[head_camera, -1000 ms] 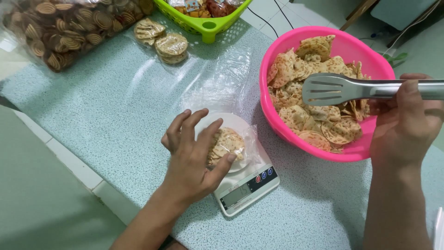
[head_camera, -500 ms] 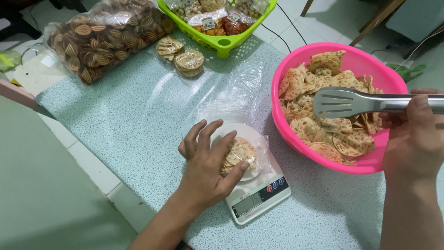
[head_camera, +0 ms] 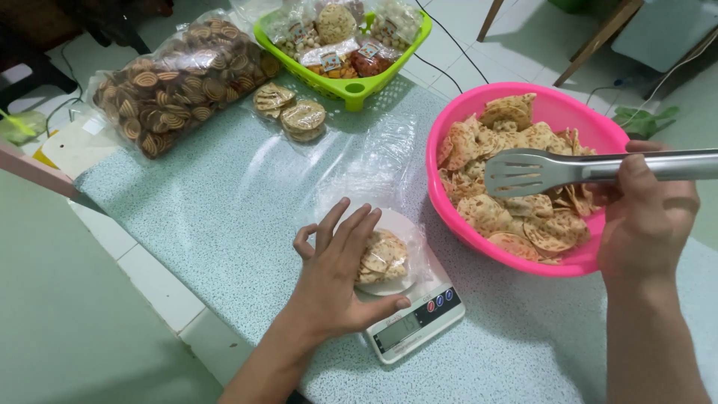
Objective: Using tongs to transfer crackers from a bowl into a plastic bag and weighing the portion on a digital scale.
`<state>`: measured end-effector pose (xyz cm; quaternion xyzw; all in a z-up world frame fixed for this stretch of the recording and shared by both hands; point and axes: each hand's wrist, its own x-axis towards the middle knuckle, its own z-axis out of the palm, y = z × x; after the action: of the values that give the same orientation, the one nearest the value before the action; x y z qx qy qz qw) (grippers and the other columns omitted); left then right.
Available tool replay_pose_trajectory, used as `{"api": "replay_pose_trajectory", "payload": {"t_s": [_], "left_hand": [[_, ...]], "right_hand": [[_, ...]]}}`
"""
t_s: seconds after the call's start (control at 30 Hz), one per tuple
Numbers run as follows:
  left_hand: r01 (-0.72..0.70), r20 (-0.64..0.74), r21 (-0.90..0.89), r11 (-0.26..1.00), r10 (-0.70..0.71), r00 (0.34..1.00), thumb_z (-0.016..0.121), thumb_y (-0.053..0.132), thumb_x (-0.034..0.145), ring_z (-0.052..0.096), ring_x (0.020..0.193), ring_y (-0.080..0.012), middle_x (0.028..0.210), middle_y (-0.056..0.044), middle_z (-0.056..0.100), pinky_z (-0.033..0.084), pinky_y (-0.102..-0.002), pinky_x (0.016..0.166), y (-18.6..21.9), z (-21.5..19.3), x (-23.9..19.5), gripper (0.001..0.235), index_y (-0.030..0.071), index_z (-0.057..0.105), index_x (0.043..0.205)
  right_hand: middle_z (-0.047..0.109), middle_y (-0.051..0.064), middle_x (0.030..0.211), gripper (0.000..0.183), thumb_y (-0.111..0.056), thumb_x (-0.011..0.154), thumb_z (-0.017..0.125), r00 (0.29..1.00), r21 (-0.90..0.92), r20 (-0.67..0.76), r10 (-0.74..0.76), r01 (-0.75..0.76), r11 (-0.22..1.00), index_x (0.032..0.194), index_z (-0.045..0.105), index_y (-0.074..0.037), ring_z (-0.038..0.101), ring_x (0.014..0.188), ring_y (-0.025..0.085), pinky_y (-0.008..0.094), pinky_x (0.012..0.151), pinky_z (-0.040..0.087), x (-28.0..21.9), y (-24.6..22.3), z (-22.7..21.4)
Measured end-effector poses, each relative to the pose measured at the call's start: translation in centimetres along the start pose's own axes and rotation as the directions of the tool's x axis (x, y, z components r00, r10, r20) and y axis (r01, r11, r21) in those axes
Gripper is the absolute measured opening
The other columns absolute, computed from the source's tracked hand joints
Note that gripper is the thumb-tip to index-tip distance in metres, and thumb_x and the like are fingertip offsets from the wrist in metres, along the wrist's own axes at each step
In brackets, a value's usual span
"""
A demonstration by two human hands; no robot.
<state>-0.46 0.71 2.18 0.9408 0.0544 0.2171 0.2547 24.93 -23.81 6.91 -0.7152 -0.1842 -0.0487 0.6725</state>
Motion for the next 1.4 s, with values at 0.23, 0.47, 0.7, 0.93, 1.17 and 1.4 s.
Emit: {"api": "replay_pose_trajectory", "payload": {"t_s": [0.23,0.47,0.7,0.93,1.17,1.4], "left_hand": [[0.015,0.055,0.082,0.997,-0.019,0.998,0.064,0.07,0.079,0.035,0.145,-0.0274,0.145,-0.005,0.057,0.017,-0.054,0.109,-0.5,0.8,-0.1,0.09,0.015,0.047,0.148],[0.088,-0.145,-0.115,0.989,-0.105,0.984,0.08,0.047,0.079,0.052,0.121,-0.0287,0.123,-0.01,0.066,0.026,-0.045,0.103,-1.6,1.3,-0.3,0.066,0.013,0.06,0.132],[0.0,-0.312,-0.669,0.743,-0.28,0.908,0.059,0.044,0.099,0.065,0.085,-0.0207,0.084,-0.01,0.07,0.05,-0.042,0.086,-2.7,2.3,-0.4,0.039,0.008,0.07,0.107],[-0.127,-0.443,-0.719,0.684,-0.31,0.841,0.04,0.045,0.107,0.067,0.082,-0.0159,0.084,-0.008,0.069,0.055,-0.04,0.081,1.4,0.8,-0.6,0.047,0.008,0.068,0.103],[-0.164,-0.311,-0.94,0.299,-0.552,0.774,0.055,0.052,0.095,0.072,0.082,-0.0192,0.095,-0.012,0.071,0.064,-0.029,0.056,-0.6,2.0,-1.5,0.049,0.009,0.062,0.117],[-0.076,-0.372,-0.855,0.514,-0.502,0.781,0.078,-0.001,0.084,0.072,0.08,-0.0185,0.102,-0.015,0.071,0.068,-0.03,0.056,1.7,0.8,-1.7,0.05,0.006,0.041,0.117]], "right_hand": [[0.059,-0.001,0.099,0.036,-0.039,0.102,0.065,0.999,0.038,0.011,0.049,-0.05,0.998,0.125,0.054,-0.014,0.059,0.084,0.009,0.02,0.075,0.048,-0.5,-1.4,0.7],[0.06,-0.003,0.096,0.036,-0.042,0.101,0.067,0.998,0.05,0.032,0.057,-0.058,0.997,0.12,0.053,-0.014,0.057,0.08,0.009,0.02,0.072,0.049,-0.2,-2.0,1.1],[0.058,0.004,0.094,0.049,-0.05,0.108,0.061,0.987,-0.027,0.117,-0.11,0.114,0.993,0.123,0.053,-0.004,0.059,0.079,0.011,0.024,0.073,0.046,-0.5,-2.2,1.3],[0.056,0.002,0.093,0.047,-0.048,0.108,0.06,0.983,-0.016,0.141,-0.116,0.119,0.993,0.122,0.053,-0.003,0.057,0.079,0.01,0.023,0.073,0.043,-0.6,-1.7,0.7],[0.056,0.004,0.093,0.046,-0.047,0.107,0.064,0.98,0.044,0.13,-0.153,0.148,0.988,0.119,0.052,-0.004,0.058,0.079,0.011,0.025,0.071,0.044,0.0,-1.3,1.0],[0.06,0.006,0.094,0.047,-0.048,0.106,0.069,0.986,0.058,0.119,-0.118,0.112,0.992,0.115,0.054,-0.004,0.065,0.076,0.01,0.022,0.062,0.046,0.6,0.0,0.7]]}}
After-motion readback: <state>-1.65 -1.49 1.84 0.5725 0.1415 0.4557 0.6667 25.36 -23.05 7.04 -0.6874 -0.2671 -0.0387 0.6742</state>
